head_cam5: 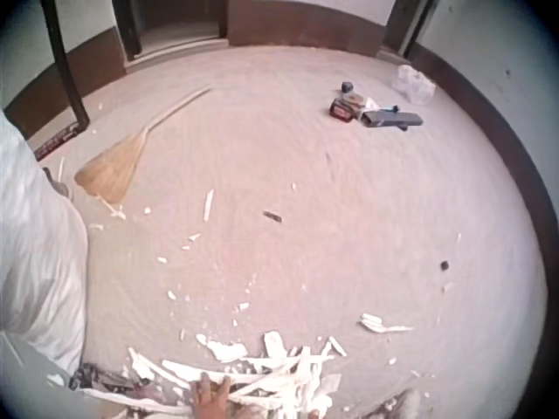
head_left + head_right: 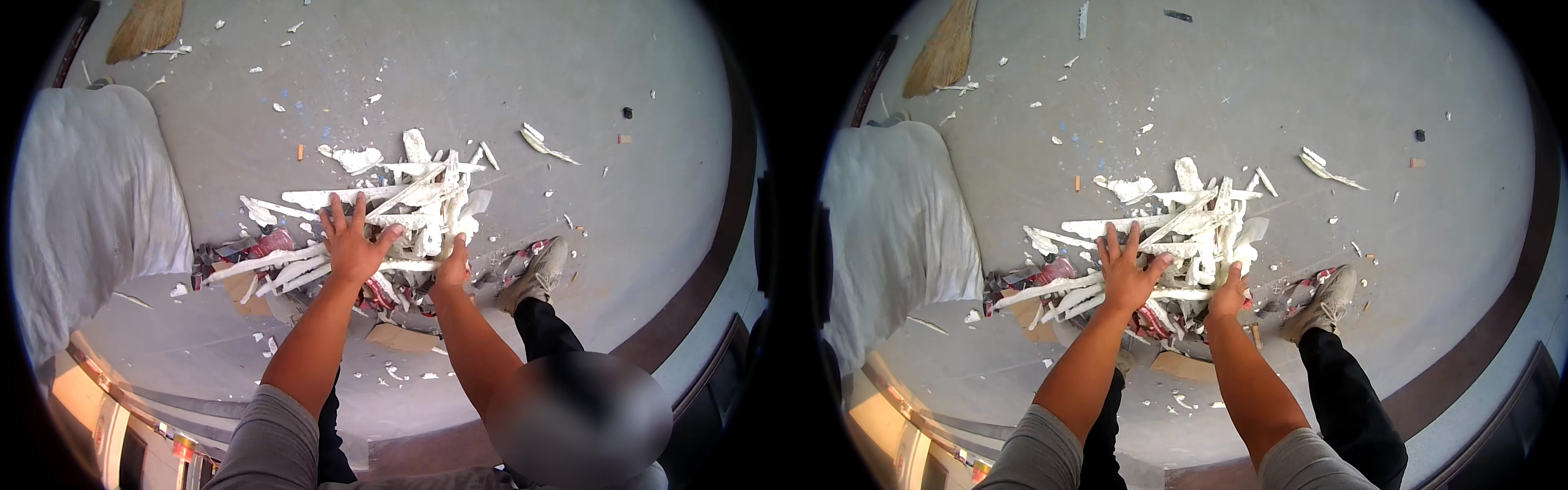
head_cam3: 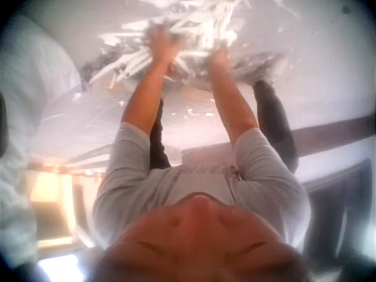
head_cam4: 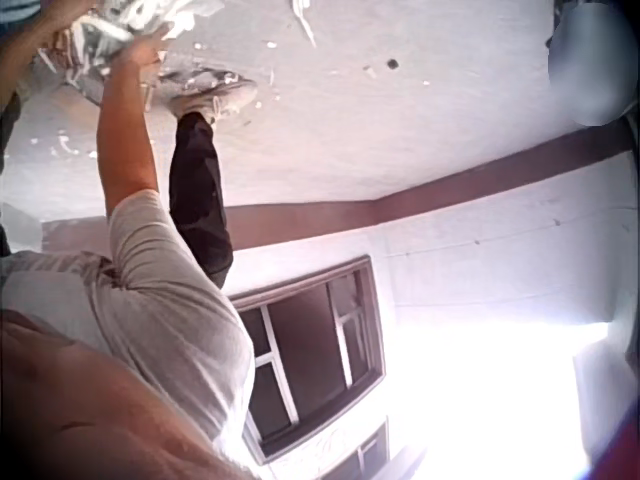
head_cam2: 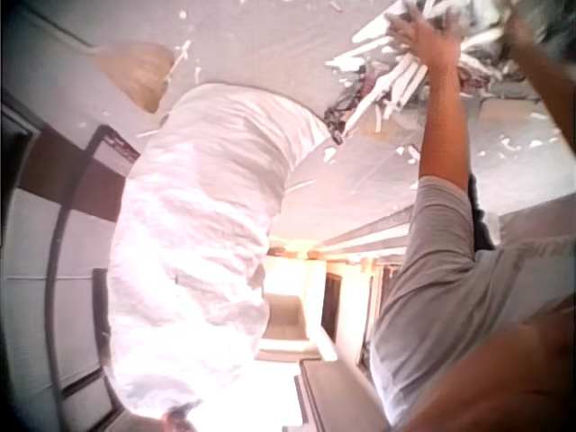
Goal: The person gathers scattered debris including cardboard, plastic, and foam pieces from the floor using two flat cardboard pieces as makeshift scoops. They repeatedly scoop debris into a large white sack held by another person, then continue to collect remaining fragments until the floor is mostly clear.
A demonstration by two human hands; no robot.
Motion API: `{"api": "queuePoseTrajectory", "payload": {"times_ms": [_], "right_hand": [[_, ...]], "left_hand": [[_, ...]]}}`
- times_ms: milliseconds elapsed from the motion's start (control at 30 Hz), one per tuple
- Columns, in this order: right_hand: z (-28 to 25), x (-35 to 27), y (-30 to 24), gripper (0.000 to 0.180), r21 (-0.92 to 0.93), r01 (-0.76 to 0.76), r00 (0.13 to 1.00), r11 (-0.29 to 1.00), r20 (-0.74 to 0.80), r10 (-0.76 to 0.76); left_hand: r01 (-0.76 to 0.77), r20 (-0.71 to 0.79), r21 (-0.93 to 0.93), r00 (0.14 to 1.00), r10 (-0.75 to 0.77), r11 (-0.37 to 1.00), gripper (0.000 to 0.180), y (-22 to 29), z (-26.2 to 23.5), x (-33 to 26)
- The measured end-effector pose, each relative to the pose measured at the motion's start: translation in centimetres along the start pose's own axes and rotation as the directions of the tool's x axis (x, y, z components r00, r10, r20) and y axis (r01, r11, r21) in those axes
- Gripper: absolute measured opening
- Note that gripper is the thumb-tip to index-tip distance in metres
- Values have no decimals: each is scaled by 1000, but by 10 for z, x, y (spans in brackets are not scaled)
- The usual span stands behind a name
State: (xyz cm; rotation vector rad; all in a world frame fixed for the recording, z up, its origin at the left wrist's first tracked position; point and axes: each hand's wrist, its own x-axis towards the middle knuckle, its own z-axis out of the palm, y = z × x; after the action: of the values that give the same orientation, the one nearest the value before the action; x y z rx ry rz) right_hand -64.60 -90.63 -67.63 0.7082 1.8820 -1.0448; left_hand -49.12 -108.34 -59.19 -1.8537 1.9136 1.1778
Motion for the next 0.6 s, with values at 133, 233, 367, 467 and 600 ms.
{"api": "queuePoseTrajectory", "payload": {"times_ms": [133, 233, 367, 467, 600], "right_hand": [[53, -57, -18, 69, 347, -258, 927, 902, 352, 129], [78, -93, -40, 61, 383, -377, 855, 843, 493, 159], [71, -104, -52, 59, 271, -430, 823, 861, 509, 251], [56, -144, -71, 64, 282, -429, 808, 858, 544, 225], [24, -201, -92, 67, 283, -426, 795, 859, 570, 206]], "left_hand": [[-5, -58, -165, 998, -5, 986, 93, 9, 17, -12], [3, -2, -384, 1000, -4, 923, 80, 11, 18, -15], [163, 153, -689, 985, -79, 707, 53, 24, 7, -24], [118, 140, -677, 990, -30, 727, 48, 32, -8, -50], [96, 42, -796, 994, -103, 598, 43, 52, -25, -109]]}}
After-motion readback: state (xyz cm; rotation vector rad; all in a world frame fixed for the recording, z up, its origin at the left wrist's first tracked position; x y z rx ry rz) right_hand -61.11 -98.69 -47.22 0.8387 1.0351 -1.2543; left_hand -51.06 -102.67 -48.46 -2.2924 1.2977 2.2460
